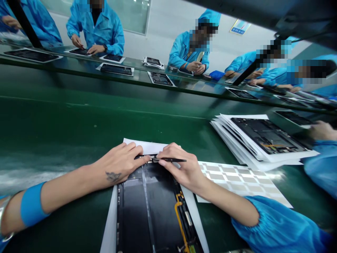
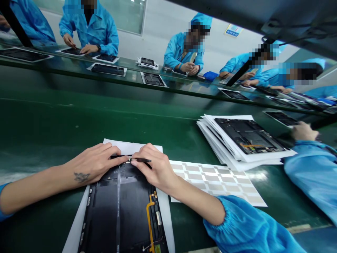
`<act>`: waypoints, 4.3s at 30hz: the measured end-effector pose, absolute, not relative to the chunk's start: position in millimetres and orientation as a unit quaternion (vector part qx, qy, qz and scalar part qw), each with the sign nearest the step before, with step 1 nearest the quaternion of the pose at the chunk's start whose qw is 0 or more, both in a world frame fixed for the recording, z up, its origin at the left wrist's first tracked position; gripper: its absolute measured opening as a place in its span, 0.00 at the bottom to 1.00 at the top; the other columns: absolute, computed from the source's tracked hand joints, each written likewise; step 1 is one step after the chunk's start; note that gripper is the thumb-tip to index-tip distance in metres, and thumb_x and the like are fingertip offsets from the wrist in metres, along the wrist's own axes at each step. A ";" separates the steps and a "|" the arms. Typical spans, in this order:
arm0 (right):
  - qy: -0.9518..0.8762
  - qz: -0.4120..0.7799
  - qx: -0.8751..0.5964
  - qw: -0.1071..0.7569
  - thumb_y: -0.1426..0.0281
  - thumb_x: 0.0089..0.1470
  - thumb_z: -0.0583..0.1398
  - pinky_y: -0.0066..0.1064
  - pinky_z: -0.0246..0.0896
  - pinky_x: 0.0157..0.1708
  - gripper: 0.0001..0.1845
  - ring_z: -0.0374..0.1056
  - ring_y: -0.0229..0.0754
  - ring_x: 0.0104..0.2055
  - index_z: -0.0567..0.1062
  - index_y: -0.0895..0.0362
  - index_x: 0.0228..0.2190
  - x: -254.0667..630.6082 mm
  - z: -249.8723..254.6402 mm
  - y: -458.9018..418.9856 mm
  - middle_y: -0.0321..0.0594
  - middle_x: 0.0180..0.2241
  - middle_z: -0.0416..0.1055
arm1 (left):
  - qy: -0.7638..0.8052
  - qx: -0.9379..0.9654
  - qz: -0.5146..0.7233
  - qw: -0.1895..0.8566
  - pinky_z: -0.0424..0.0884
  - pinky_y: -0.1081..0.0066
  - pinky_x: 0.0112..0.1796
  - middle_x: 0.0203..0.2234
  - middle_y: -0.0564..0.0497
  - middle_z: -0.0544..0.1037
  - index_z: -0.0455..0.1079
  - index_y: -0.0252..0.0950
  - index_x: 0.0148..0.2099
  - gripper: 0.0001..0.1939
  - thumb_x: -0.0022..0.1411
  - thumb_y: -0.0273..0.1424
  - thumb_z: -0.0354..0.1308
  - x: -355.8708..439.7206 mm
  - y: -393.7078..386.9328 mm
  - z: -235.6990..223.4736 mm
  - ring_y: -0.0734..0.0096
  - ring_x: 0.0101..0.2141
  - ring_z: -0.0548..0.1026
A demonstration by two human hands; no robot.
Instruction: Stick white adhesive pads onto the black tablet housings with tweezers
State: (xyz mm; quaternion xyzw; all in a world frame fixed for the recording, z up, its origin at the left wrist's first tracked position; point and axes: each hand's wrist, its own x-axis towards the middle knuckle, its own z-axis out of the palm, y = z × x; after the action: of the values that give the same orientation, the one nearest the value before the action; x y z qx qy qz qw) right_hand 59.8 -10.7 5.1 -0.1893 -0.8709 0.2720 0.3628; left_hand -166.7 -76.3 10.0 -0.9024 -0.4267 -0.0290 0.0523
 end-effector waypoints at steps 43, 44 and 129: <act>-0.638 0.482 -0.462 0.384 0.53 0.53 0.65 0.30 0.63 0.32 0.20 0.70 0.40 0.28 0.76 0.58 0.28 87.6 -4.1 1.2 0.37 0.22 0.73 | -0.380 -0.913 -0.071 0.133 0.67 0.64 0.36 0.42 0.43 0.72 0.64 0.33 0.60 0.23 0.64 0.16 0.47 -161.5 -76.6 2.7 0.59 0.39 0.70; -0.639 0.481 -0.462 0.384 0.52 0.53 0.65 0.30 0.62 0.32 0.20 0.70 0.40 0.28 0.76 0.58 0.28 87.5 -4.0 1.3 0.37 0.22 0.73 | -0.381 -0.912 -0.071 0.131 0.67 0.64 0.36 0.42 0.42 0.72 0.64 0.33 0.60 0.23 0.64 0.16 0.47 -161.4 -76.7 3.1 0.59 0.39 0.70; -0.973 0.106 -0.107 0.172 0.77 0.61 0.55 0.36 0.55 0.36 0.10 0.63 0.44 0.36 0.76 0.58 0.39 76.1 13.1 13.7 0.44 0.34 0.72 | -0.438 -0.891 -0.111 0.046 0.67 0.61 0.44 0.44 0.43 0.73 0.65 0.33 0.53 0.14 0.72 0.26 0.42 -172.9 -69.2 6.2 0.59 0.44 0.70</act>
State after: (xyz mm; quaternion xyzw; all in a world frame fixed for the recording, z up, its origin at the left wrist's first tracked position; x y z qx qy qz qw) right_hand 76.1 13.7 13.1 -0.1074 -0.9735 0.1061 0.1718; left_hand -172.9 -69.2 6.2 -0.8909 -0.4381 -0.1108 0.0461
